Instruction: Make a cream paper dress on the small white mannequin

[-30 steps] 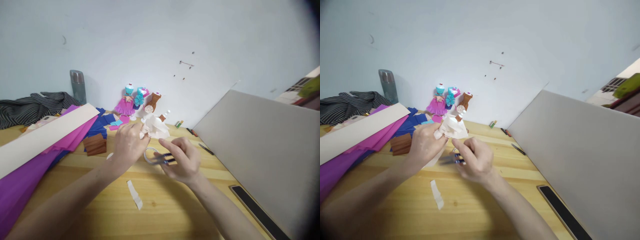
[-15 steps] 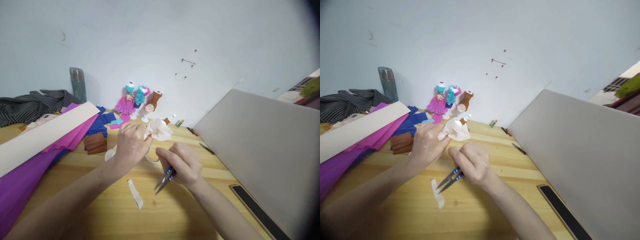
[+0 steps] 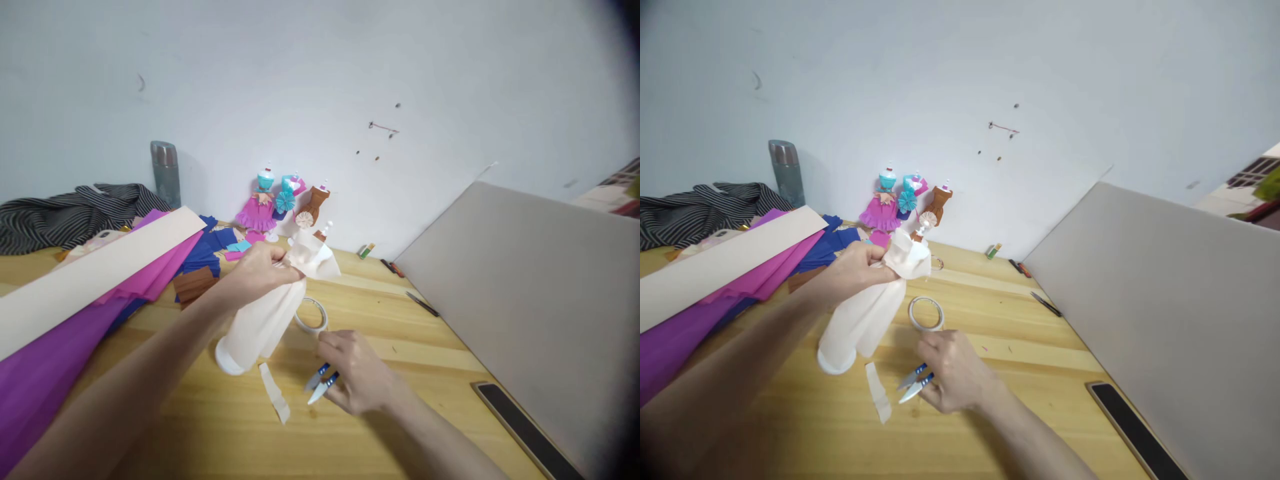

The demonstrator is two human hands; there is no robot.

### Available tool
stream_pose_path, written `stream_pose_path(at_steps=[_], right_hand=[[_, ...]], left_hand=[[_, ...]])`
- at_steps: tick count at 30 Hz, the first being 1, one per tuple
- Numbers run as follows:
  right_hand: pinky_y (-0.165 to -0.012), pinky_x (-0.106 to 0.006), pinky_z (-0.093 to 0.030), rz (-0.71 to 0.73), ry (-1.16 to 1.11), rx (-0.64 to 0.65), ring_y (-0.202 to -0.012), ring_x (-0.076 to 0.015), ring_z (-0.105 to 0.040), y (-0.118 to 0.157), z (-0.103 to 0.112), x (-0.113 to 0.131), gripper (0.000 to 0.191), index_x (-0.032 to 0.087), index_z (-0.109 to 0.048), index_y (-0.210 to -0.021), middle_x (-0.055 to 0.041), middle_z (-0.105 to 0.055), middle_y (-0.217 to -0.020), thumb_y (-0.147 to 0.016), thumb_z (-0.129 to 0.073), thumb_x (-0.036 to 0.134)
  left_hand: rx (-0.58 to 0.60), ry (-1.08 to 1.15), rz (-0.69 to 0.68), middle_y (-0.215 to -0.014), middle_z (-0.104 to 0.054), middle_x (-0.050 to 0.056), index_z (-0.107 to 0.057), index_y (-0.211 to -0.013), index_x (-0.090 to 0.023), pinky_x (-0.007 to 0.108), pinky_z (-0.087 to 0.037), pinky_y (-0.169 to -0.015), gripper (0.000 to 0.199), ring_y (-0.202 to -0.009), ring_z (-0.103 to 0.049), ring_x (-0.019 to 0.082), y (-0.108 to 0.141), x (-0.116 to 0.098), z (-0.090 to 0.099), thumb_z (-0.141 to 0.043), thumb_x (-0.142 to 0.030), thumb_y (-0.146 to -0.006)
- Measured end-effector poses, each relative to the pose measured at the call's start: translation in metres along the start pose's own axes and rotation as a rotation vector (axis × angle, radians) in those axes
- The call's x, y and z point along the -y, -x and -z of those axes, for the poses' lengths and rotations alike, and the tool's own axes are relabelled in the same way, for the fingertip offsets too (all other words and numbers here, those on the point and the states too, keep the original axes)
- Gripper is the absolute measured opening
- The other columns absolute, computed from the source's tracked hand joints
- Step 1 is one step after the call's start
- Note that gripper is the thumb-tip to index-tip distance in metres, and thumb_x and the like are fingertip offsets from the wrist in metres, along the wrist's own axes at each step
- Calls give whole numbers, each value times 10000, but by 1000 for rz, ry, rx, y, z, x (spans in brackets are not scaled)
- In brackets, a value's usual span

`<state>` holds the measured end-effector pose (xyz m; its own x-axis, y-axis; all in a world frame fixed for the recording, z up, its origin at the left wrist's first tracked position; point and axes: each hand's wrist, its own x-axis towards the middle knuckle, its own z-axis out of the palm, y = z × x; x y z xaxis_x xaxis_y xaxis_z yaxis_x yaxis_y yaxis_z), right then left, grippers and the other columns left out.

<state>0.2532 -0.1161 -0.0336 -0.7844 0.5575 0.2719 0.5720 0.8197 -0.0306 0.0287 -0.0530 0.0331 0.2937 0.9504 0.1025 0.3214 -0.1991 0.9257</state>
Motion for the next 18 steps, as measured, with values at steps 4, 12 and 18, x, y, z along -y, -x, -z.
stream_pose_path(at_steps=[4,12,18], right_hand=[[-539,-287,-387,-60,-225,-16,-560,-144,-482,7,58,15,330,193,-495,-865,-26,-559,-707,-900,-375,499],[-575,-270,-407,-32,-64,-64,-619,-138,-508,-24,132,-5,144,200,-536,-896,-34,-567,-756,-919,-508,340],[-609,-270,-396,24,3,155,-673,-148,-508,-45,103,-30,218,157,-591,-883,-66,-562,-847,-910,-507,357]], left_hand=[[191,-150,-83,-574,-422,-44,-636,-682,-148,232,-241,-495,224,-542,-376,94,0,0,7,-643,-371,-674],[315,-596,-274,-483,-375,-45,-513,-502,-168,253,-185,-471,258,-474,-339,92,3,1,-13,-569,-318,-705],[300,-748,-335,-458,-491,-7,-537,-500,-186,276,-193,-449,285,-407,-370,107,8,9,-28,-548,-347,-734]])
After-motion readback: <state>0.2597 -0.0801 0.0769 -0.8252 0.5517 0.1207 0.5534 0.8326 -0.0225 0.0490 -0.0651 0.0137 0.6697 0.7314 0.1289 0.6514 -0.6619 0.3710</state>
